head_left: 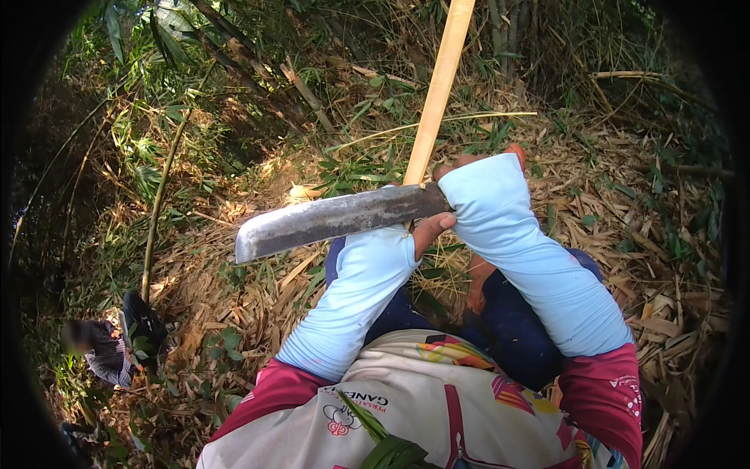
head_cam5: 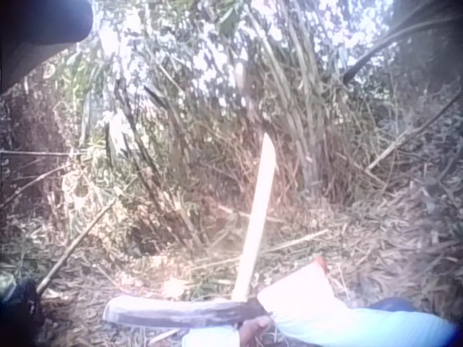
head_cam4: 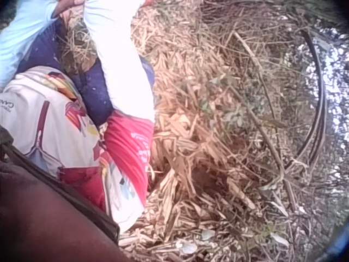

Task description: The person sits on the ground in a bamboo grove and uses a large knife to split a long bamboo stalk into thin strips. They repeatedly position the knife and strike the bamboo to separate it lengthwise, producing multiple flat strips.

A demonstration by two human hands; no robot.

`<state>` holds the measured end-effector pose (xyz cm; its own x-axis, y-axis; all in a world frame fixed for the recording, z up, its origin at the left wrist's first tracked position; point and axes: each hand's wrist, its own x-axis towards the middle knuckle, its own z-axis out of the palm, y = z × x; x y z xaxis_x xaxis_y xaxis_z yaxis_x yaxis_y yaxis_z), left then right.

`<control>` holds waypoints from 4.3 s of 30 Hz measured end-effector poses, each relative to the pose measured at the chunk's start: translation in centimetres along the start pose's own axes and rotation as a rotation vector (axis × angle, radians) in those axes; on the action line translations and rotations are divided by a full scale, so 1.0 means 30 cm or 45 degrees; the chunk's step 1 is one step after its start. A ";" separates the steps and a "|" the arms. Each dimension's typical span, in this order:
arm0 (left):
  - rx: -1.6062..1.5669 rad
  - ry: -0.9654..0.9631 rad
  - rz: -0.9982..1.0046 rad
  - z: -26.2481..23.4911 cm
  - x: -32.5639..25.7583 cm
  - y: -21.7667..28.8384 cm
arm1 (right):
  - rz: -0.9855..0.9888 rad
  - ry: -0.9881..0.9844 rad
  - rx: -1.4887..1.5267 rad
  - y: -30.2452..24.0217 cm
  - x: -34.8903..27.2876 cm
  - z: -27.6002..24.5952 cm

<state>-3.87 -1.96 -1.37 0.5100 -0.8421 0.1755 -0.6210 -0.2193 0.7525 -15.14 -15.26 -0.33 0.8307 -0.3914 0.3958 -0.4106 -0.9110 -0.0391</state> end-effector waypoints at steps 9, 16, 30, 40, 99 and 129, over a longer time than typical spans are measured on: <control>0.023 -0.080 0.031 -0.031 -0.024 -0.020 | 0.101 0.126 0.072 0.028 0.035 -0.006; 0.088 -0.162 -0.086 -0.036 -0.074 -0.141 | 0.412 -0.030 0.192 0.182 0.106 -0.044; -0.347 -0.292 -0.150 -0.087 -0.164 -0.289 | 1.020 0.045 0.339 0.723 0.106 0.103; -1.144 -0.259 -0.223 -0.091 0.003 -0.213 | 0.615 0.110 0.963 0.226 0.015 0.037; -0.560 -0.017 0.207 -0.060 -0.072 -0.031 | -0.163 -0.021 0.233 -0.052 -0.047 -0.066; -0.105 -0.041 0.277 -0.088 -0.070 -0.021 | -0.112 -0.096 0.193 -0.053 -0.046 -0.077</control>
<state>-2.98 1.26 -0.53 0.3489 -0.8808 0.3200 -0.6628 0.0094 0.7487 -16.51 -12.97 1.30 0.8891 -0.3125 0.3343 -0.2781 -0.9492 -0.1476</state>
